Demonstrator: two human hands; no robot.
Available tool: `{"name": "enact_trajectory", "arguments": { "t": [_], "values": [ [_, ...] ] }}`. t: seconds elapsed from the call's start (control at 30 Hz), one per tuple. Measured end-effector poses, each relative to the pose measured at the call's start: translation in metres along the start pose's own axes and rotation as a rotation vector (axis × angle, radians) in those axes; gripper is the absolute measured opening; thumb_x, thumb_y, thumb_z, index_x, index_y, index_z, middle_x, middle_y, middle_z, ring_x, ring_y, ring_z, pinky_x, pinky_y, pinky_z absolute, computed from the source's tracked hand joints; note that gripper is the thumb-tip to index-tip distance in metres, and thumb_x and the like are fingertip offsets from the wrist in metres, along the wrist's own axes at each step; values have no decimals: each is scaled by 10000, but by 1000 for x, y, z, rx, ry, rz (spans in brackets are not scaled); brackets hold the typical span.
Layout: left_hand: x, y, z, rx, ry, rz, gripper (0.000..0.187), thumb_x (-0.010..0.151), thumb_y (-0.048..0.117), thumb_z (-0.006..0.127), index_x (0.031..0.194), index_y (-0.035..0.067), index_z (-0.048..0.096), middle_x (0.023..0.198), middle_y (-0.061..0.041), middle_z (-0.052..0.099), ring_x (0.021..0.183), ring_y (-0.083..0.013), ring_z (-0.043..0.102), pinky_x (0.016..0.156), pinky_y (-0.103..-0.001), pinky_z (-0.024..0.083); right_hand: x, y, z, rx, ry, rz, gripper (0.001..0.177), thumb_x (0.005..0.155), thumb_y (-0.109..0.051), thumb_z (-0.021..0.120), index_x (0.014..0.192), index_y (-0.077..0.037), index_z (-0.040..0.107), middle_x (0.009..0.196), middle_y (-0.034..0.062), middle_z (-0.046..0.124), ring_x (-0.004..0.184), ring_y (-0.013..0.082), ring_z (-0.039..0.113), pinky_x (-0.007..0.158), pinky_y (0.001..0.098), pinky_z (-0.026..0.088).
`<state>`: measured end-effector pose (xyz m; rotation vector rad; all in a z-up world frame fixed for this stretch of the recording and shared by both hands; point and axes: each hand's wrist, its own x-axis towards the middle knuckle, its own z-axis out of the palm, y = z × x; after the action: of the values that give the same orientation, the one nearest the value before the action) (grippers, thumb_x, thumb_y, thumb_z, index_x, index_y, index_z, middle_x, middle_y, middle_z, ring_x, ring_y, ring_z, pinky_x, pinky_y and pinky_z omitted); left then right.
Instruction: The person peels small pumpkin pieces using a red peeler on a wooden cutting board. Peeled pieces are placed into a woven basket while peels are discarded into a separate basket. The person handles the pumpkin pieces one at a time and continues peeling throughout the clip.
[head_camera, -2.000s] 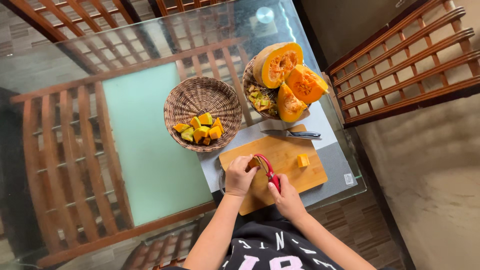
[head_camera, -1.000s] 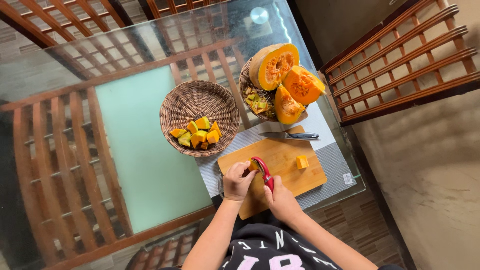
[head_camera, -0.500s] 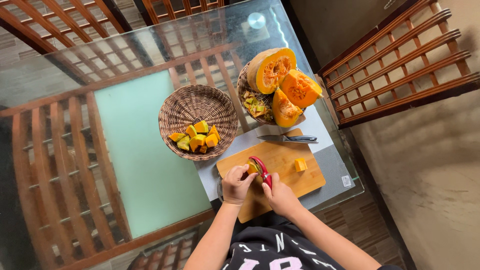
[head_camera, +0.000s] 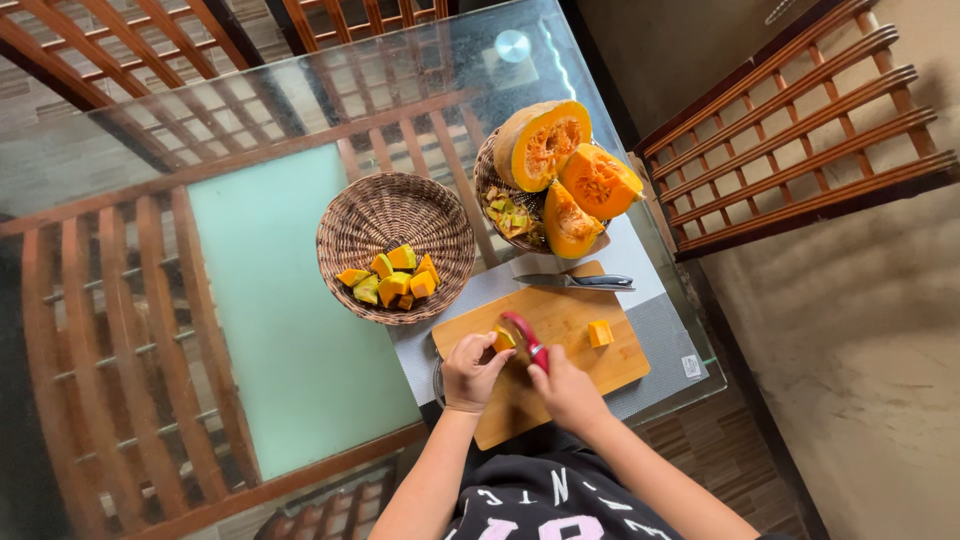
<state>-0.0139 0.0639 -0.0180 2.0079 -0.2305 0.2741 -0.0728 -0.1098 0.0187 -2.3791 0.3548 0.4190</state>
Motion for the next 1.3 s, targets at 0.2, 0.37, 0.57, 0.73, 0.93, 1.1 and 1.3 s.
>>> {"name": "enact_trajectory", "arguments": {
  "t": [0.2,0.37,0.57,0.73,0.93,1.1,1.3],
  "values": [
    [2,4,-5,-71,-43,17,339,724,150,891,1005,48,729,960,-70,758,797,-223,737,715,-298,599,-2,1,-23,135,-38,-91,368,979,-371,572,1192,-86,480,907,241,692,857,449,677,733,506,523],
    [3,3,-3,-49,-31,30,342,702,135,901,983,52,722,948,-71,756,789,-222,733,708,-298,596,-8,-14,-29,-44,-70,-77,404,965,-388,588,1221,-103,460,912,225,702,856,455,675,730,528,516],
    [1,1,-3,-58,-42,22,330,708,106,892,989,54,726,918,-63,751,775,-216,726,699,-300,592,-9,-21,-29,-79,-104,-77,363,982,-380,566,1172,-94,450,904,215,712,851,446,678,729,537,510],
    [3,2,-4,-57,-36,27,325,701,105,889,980,53,730,927,-65,750,778,-217,725,703,-300,592,-1,-18,-29,-52,-138,-82,353,987,-366,558,1159,-78,446,869,235,704,844,447,677,725,533,510],
    [3,3,-5,-62,-60,-15,308,718,123,890,977,54,738,910,-64,747,762,-219,725,692,-305,587,14,-16,-26,-73,-138,-106,350,993,-365,557,1139,-65,451,876,241,704,854,451,675,728,534,510],
    [3,2,-6,-41,-48,32,318,716,145,895,976,55,735,917,-72,743,778,-238,720,702,-315,583,20,-16,-26,-195,-128,-114,359,991,-391,562,1141,-82,459,939,206,712,871,431,681,731,524,527],
    [3,0,-4,-43,-49,23,328,712,149,897,978,50,733,914,-77,742,781,-238,718,712,-320,585,19,-19,-19,-324,-28,-150,390,960,-404,580,1166,-95,463,1025,186,684,864,412,690,705,514,544]
  ]
}}
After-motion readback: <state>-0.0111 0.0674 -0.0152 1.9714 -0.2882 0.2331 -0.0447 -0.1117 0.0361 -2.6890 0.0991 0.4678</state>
